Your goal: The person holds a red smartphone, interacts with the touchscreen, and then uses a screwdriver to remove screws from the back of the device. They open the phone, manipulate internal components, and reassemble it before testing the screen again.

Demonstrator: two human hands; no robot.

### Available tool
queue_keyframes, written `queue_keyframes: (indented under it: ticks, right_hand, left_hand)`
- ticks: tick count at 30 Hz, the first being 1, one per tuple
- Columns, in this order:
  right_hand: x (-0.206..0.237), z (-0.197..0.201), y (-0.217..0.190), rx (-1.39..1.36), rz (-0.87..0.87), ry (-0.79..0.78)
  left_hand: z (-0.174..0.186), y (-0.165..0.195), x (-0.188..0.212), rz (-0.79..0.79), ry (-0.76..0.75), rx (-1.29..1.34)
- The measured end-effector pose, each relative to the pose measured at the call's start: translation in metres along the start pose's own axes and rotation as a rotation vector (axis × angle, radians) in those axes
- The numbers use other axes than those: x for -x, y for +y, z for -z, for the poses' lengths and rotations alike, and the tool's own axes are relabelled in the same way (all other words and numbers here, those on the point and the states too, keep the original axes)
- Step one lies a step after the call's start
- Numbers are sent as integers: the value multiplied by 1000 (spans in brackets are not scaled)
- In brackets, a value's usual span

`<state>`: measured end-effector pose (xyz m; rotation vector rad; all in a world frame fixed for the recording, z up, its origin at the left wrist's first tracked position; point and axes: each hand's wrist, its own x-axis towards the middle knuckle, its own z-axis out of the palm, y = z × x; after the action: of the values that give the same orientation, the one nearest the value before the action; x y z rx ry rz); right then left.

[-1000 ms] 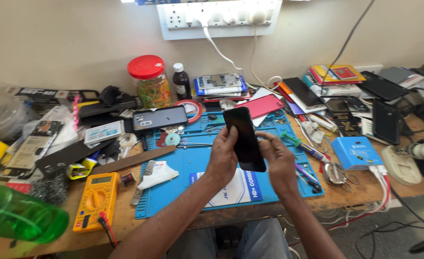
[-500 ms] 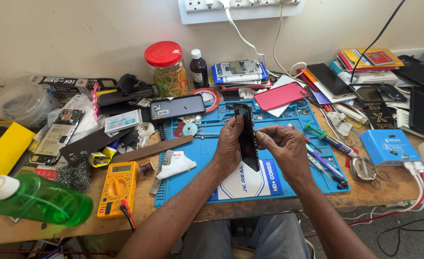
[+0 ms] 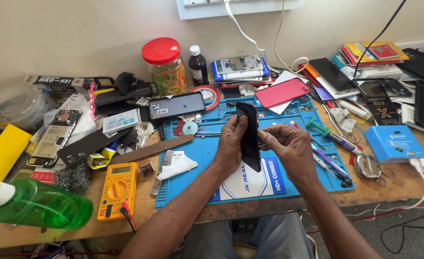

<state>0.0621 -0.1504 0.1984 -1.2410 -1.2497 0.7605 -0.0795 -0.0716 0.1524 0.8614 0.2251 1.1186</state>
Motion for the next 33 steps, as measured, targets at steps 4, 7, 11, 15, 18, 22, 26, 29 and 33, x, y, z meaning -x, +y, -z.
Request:
queue_keyframes:
  ticks: [4, 7, 11, 15, 18, 22, 26, 29, 33]
  right_hand:
    - [-3, 1, 5, -46, -11, -16]
    - [-4, 3, 9, -44, -16, -27]
    - [-1, 3, 13, -149, -34, -21]
    - [9, -1, 20, 28, -131, -68]
    - [9, -6, 30, 82, -110, -96]
    - [3, 0, 40, -158, -183, -95]
    - [0, 7, 43, -337, -187, -118]
    - [1, 8, 42, -330, -192, -123]
    - [2, 8, 43, -292, -210, -140]
  left_hand:
    - [-1, 0, 1, -39, 17, -18]
    - [-2, 3, 3, -50, 29, -69]
    - [-4, 6, 3, -64, 82, -151]
    - [-4, 10, 1, -55, 222, -103]
    - [-2, 16, 4, -25, 237, -69]
    - [-1, 32, 2, 41, 94, -29]
    - [-3, 45, 1, 102, 29, -62]
    - [-5, 46, 0, 27, -30, -41]
    - [-4, 38, -3, -33, 3, -67]
